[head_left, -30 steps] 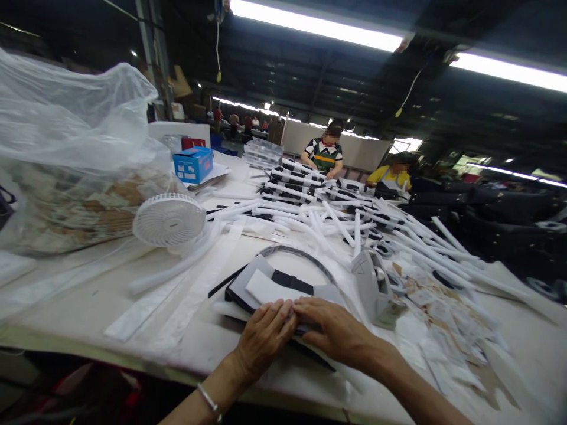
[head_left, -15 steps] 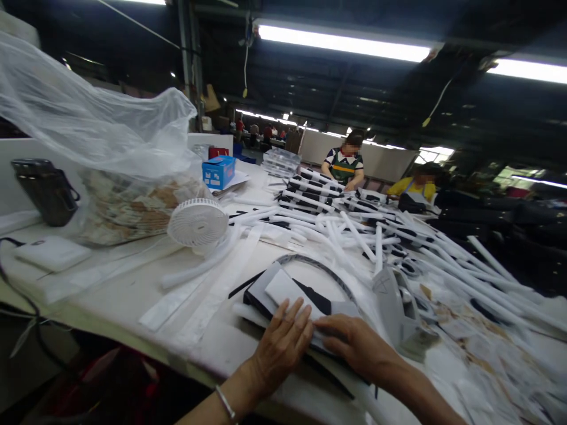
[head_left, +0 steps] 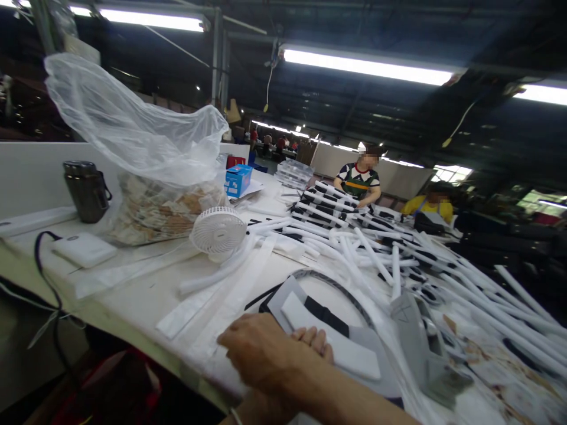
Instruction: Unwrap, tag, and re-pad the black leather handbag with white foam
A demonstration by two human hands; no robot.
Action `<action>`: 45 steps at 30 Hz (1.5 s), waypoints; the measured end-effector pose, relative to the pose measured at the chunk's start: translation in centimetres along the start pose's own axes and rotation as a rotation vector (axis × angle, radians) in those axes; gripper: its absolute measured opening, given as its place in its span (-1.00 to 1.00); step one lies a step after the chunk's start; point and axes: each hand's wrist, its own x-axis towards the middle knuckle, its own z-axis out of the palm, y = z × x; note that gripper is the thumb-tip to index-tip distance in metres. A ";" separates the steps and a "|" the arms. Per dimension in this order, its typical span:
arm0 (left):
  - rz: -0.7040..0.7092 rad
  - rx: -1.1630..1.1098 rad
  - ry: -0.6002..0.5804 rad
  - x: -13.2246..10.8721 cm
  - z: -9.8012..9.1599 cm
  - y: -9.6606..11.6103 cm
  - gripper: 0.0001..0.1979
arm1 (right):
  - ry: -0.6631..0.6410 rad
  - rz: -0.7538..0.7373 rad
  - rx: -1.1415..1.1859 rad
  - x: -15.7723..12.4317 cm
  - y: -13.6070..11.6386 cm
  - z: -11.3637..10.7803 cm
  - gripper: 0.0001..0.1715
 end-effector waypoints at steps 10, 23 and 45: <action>-0.051 -0.014 0.382 2.0 -1.0 -0.5 -0.82 | -0.015 -0.256 -0.303 5.3 -1.3 7.7 -0.87; -0.060 -0.039 0.205 1.1 -2.2 -0.5 -0.77 | 0.003 0.116 -0.041 4.8 -1.8 10.0 -0.73; -0.025 -0.018 -0.121 0.5 -3.7 -0.6 -0.66 | 0.379 0.579 1.528 5.7 0.8 5.6 -0.69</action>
